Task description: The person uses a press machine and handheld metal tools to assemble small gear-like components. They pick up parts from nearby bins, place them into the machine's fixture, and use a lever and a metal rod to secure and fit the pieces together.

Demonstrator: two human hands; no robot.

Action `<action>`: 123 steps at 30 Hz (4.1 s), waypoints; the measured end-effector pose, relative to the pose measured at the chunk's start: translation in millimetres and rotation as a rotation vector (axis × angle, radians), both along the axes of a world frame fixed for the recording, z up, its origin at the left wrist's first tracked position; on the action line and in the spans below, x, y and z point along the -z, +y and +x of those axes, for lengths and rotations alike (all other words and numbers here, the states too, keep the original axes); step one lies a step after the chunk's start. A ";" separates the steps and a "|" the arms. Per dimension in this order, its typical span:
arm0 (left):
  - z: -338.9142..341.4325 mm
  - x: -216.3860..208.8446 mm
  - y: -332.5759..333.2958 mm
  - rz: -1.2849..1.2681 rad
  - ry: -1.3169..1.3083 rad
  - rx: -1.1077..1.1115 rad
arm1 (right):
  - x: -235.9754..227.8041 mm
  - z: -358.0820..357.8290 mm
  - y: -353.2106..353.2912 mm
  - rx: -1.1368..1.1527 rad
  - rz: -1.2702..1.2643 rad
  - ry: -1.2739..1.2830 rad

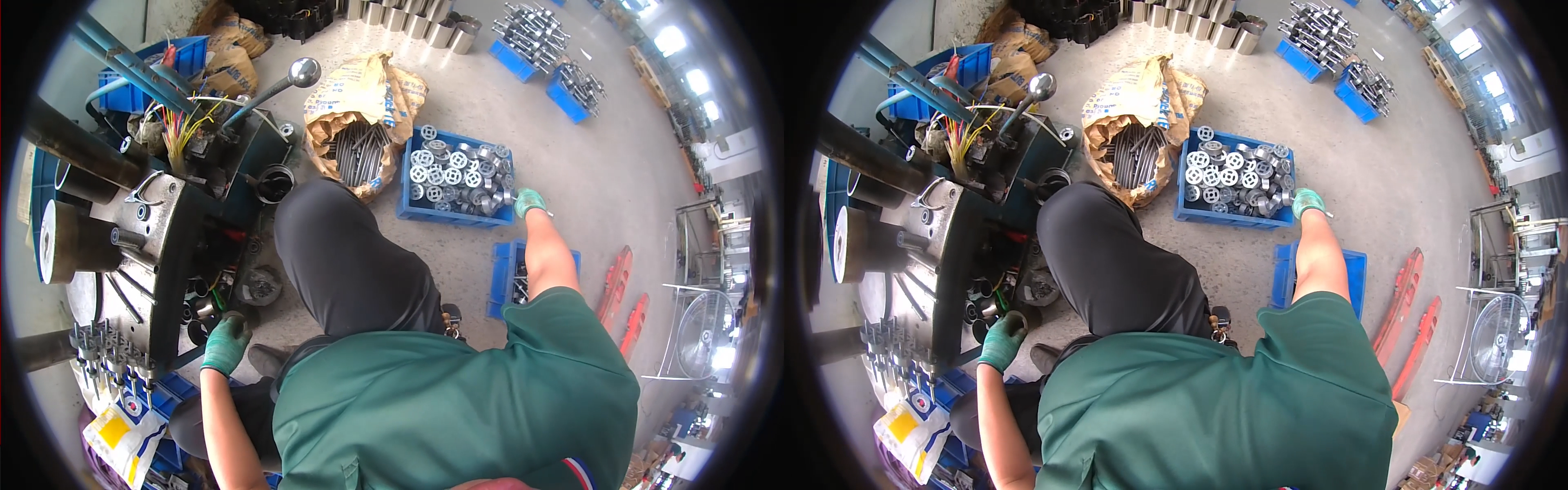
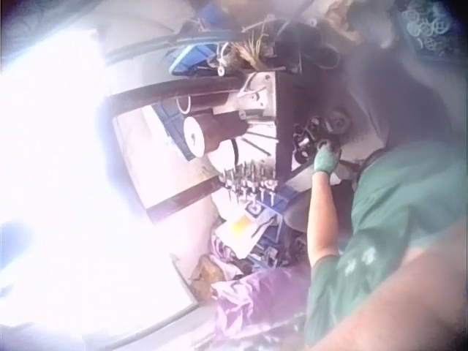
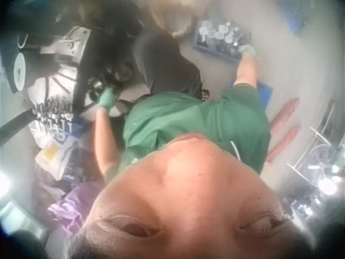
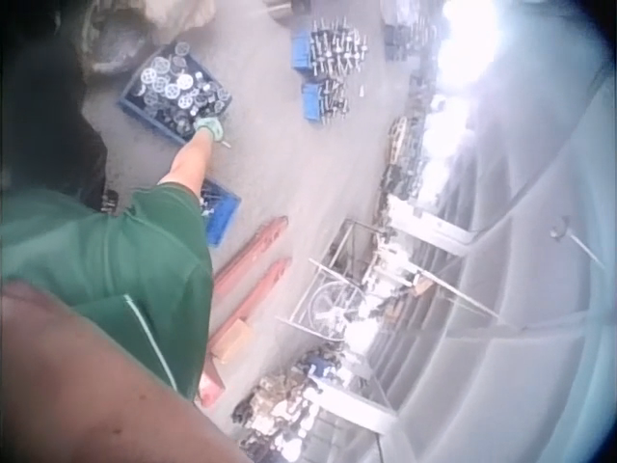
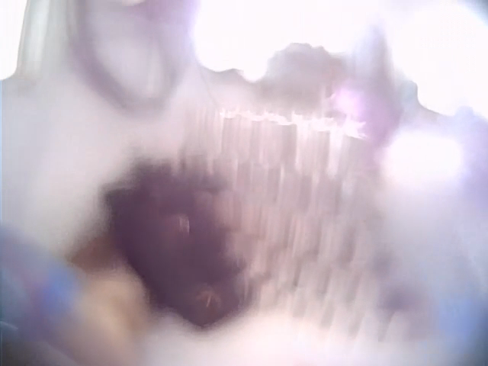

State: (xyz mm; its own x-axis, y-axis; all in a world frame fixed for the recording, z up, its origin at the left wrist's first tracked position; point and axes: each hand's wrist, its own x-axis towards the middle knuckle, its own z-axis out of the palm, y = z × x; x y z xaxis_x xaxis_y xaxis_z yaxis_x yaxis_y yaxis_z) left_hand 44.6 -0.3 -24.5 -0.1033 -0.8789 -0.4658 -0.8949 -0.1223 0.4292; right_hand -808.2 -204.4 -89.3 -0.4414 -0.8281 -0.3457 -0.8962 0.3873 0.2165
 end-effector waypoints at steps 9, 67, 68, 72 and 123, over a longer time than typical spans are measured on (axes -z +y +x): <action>-9.5 -2.4 -3.6 0.091 -0.083 -0.009 | -8.4 8.2 -28.3 -0.220 0.070 0.034; -46.3 -134.4 -23.8 -0.647 0.661 -0.108 | -368.1 455.8 24.6 -0.572 0.243 -1.610; -46.5 -135.6 -25.7 -0.683 0.779 -0.128 | -360.9 473.0 25.6 -0.621 0.287 -1.573; -41.3 -146.3 -27.2 -0.671 1.148 -0.225 | -329.6 563.0 20.8 -0.960 0.491 -1.414; -18.6 -50.9 -46.1 -0.555 1.817 -1.885 | -223.0 690.9 9.0 0.136 0.869 -2.425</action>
State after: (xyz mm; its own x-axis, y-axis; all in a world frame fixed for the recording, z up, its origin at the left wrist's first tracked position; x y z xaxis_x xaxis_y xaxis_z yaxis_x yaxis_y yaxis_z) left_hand 26.0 -46.4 26.4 0.5831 -0.4521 -0.6750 0.8100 0.3871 0.4405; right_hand -117.3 -195.3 133.6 0.9265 -0.3492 -0.1404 0.2392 0.8343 -0.4966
